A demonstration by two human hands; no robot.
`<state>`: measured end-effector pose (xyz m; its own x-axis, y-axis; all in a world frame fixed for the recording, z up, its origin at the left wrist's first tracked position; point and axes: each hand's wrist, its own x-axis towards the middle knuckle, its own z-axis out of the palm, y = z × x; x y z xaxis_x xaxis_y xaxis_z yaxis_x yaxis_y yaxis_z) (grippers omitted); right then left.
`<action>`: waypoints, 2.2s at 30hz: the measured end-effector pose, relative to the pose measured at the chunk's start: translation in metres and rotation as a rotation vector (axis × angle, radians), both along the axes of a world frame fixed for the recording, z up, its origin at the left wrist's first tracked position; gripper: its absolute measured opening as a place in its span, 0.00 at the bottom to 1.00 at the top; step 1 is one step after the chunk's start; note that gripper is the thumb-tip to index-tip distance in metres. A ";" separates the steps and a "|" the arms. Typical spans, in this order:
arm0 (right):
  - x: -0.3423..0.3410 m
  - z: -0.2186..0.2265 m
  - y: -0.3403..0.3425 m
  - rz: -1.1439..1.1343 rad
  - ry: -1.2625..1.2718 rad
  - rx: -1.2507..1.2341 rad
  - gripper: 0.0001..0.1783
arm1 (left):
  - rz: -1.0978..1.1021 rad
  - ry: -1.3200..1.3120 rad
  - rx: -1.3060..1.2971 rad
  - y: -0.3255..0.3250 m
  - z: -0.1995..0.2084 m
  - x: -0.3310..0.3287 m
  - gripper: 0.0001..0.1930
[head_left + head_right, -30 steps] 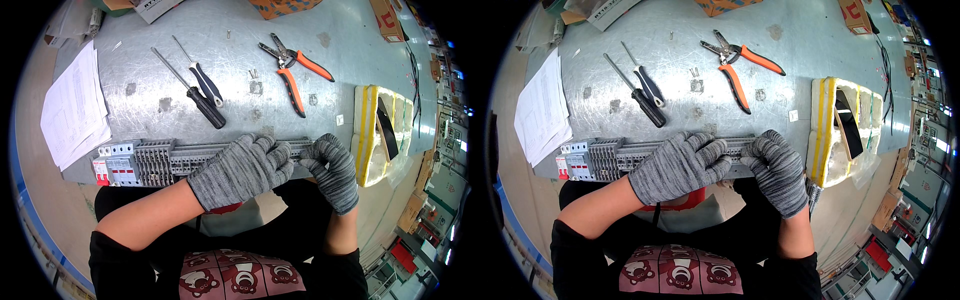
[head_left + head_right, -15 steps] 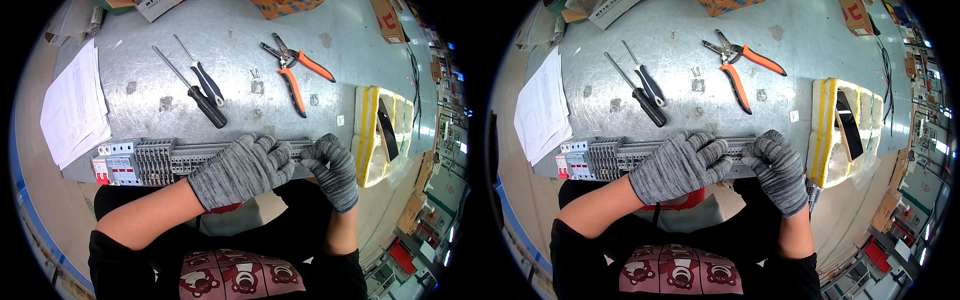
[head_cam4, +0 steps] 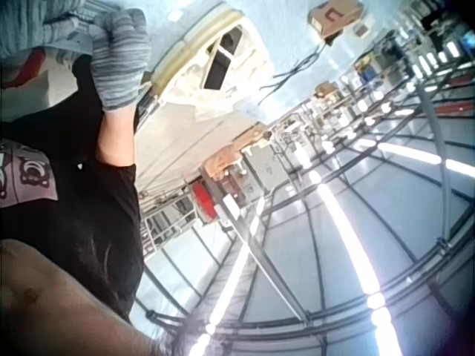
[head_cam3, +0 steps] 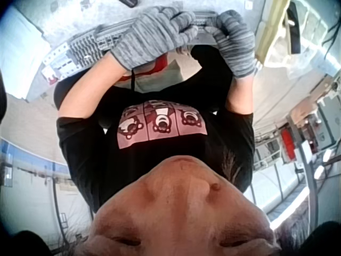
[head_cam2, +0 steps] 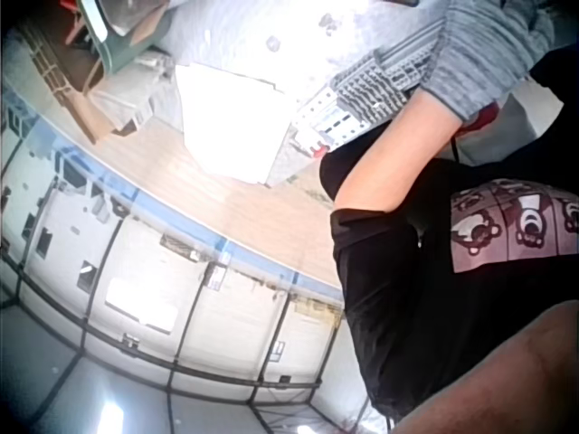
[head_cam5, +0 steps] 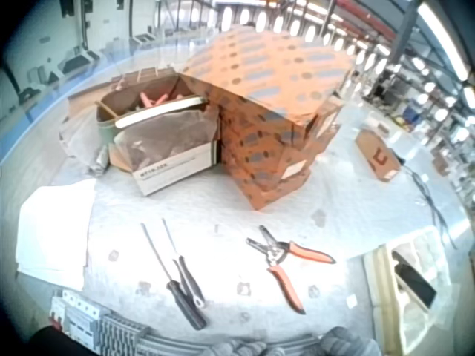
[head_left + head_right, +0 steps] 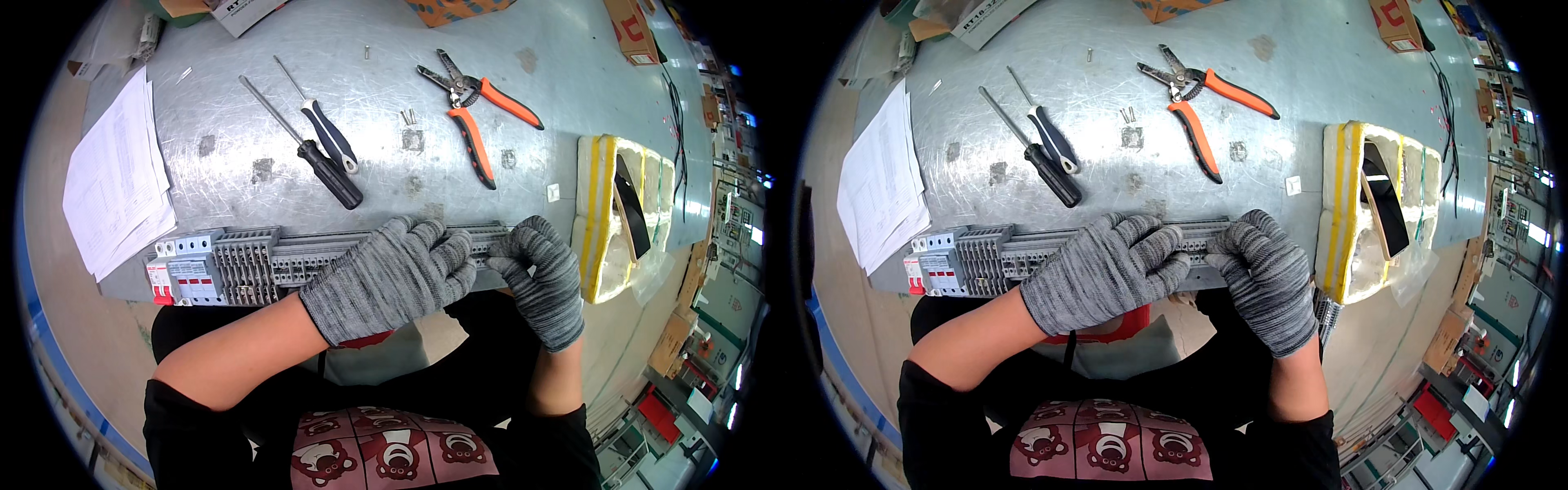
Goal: The person assembles a DIN rail with electrical components, using a screwdriver to secure parts and referencing a printed schematic. They handle small hardware from a compartmentalized tray and place tools on the workbench between steps.
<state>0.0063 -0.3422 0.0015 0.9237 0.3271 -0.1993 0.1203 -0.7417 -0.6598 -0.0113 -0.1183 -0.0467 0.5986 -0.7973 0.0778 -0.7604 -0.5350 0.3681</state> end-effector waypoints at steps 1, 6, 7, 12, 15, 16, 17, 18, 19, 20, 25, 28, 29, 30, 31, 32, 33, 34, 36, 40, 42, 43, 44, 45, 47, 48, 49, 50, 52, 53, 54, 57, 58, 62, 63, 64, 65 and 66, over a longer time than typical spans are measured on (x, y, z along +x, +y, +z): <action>0.000 0.000 0.000 -0.001 0.005 -0.006 0.06 | 0.005 -0.003 -0.010 -0.001 0.000 0.000 0.19; 0.004 0.000 0.003 0.012 0.047 -0.017 0.07 | 0.001 0.007 0.036 -0.001 0.007 0.005 0.19; 0.003 -0.002 0.001 0.002 -0.003 -0.009 0.09 | 0.001 0.016 0.051 -0.004 0.009 0.007 0.20; -0.001 -0.016 -0.014 0.144 -0.161 0.120 0.18 | 0.123 -0.109 -0.140 -0.001 0.006 0.000 0.13; -0.007 -0.031 -0.033 0.056 -0.028 0.065 0.23 | 0.066 -0.147 -0.090 -0.006 -0.001 0.001 0.14; -0.012 -0.032 -0.028 -0.157 0.094 0.177 0.20 | 0.029 -0.088 -0.085 -0.008 0.000 0.004 0.16; -0.012 -0.037 -0.032 -0.138 0.095 0.173 0.19 | 0.006 -0.039 -0.098 -0.007 0.003 0.005 0.18; -0.011 -0.039 -0.032 -0.111 0.099 0.173 0.18 | -0.009 0.012 -0.107 -0.005 0.005 0.004 0.20; -0.010 -0.039 -0.030 -0.104 0.121 0.170 0.17 | -0.017 0.041 -0.082 -0.007 0.002 0.003 0.24; -0.008 -0.033 -0.024 -0.105 0.142 0.164 0.17 | 0.000 0.012 -0.088 -0.006 0.003 0.002 0.23; -0.016 -0.056 -0.042 -0.228 0.241 0.298 0.25 | 0.090 -0.085 -0.168 -0.010 -0.005 -0.003 0.11; -0.018 -0.072 -0.063 -0.212 0.205 0.154 0.31 | 0.143 -0.083 -0.203 -0.015 -0.010 -0.006 0.08; -0.015 -0.065 -0.065 -0.124 0.260 0.130 0.31 | 0.150 -0.093 -0.227 -0.015 -0.009 -0.006 0.08; -0.014 -0.060 -0.064 -0.149 0.262 0.110 0.31 | 0.157 -0.101 -0.251 -0.013 -0.008 -0.006 0.08; -0.015 -0.057 -0.062 -0.174 0.265 0.091 0.31 | 0.152 -0.107 -0.268 -0.012 -0.007 -0.006 0.09; -0.015 -0.054 -0.059 -0.198 0.269 0.068 0.30 | 0.156 -0.113 -0.263 -0.012 -0.010 -0.006 0.09; -0.015 -0.058 -0.064 -0.165 0.259 0.230 0.29 | 0.161 -0.120 -0.255 -0.014 -0.012 -0.006 0.09; -0.016 -0.062 -0.068 -0.249 0.277 0.267 0.28 | 0.167 -0.127 -0.247 -0.015 -0.014 -0.007 0.10; -0.019 -0.062 -0.066 -0.426 0.309 0.345 0.27 | 0.169 -0.099 -0.226 -0.018 -0.014 -0.007 0.11; -0.012 -0.062 -0.082 -0.341 0.352 0.266 0.28 | 0.233 -0.159 -0.278 -0.024 -0.023 -0.010 0.13; -0.014 -0.058 -0.076 -0.366 0.330 0.305 0.27 | 0.284 -0.218 -0.293 -0.022 -0.021 -0.011 0.13; -0.010 -0.054 -0.076 -0.306 0.368 0.264 0.27 | 0.267 -0.191 -0.269 -0.022 -0.019 -0.011 0.13; -0.004 -0.048 -0.077 -0.244 0.408 0.224 0.26 | 0.251 -0.164 -0.242 -0.020 -0.016 -0.010 0.13; 0.000 -0.045 -0.076 -0.182 0.447 0.184 0.26 | 0.236 -0.137 -0.215 -0.020 -0.015 -0.010 0.13; -0.004 -0.043 -0.068 -0.192 0.362 0.209 0.24 | 0.265 -0.147 -0.241 -0.023 -0.018 -0.011 0.14; -0.006 -0.043 -0.063 -0.197 0.321 0.223 0.23 | 0.280 -0.151 -0.252 -0.025 -0.020 -0.012 0.14; -0.004 -0.040 -0.060 -0.218 0.367 0.227 0.23 | 0.279 -0.145 -0.278 -0.028 -0.022 -0.012 0.15; -0.001 -0.035 -0.056 -0.238 0.415 0.234 0.23 | 0.279 -0.139 -0.302 -0.029 -0.023 -0.012 0.15; 0.001 -0.035 -0.057 -0.253 0.445 0.226 0.24 | 0.286 -0.132 -0.323 -0.031 -0.027 -0.013 0.15; 0.000 -0.036 -0.060 -0.251 0.424 0.212 0.24 | 0.290 -0.133 -0.322 -0.032 -0.026 -0.012 0.15; -0.001 -0.037 -0.062 -0.249 0.403 0.198 0.25 | 0.295 -0.134 -0.321 -0.033 -0.026 -0.012 0.14; 0.000 -0.033 -0.059 -0.135 0.368 -0.020 0.28 | 0.336 -0.134 -0.297 -0.037 -0.027 -0.015 0.14; -0.002 -0.038 -0.064 -0.158 0.347 0.018 0.30 | 0.328 -0.132 -0.303 -0.037 -0.028 -0.014 0.14; -0.014 -0.053 -0.079 -0.304 0.302 0.151 0.34 | 0.310 -0.157 -0.307 -0.037 -0.029 -0.013 0.13; -0.016 -0.053 -0.078 -0.353 0.302 0.180 0.35 | 0.310 -0.170 -0.301 -0.038 -0.030 -0.014 0.13; -0.016 -0.052 -0.076 -0.352 0.320 0.180 0.36 | 0.316 -0.164 -0.312 -0.039 -0.031 -0.015 0.13; -0.014 -0.050 -0.074 -0.350 0.338 0.178 0.36 | 0.322 -0.159 -0.323 -0.040 -0.032 -0.015 0.13; -0.012 -0.048 -0.071 -0.348 0.355 0.177 0.37 | 0.328 -0.154 -0.335 -0.040 -0.032 -0.015 0.13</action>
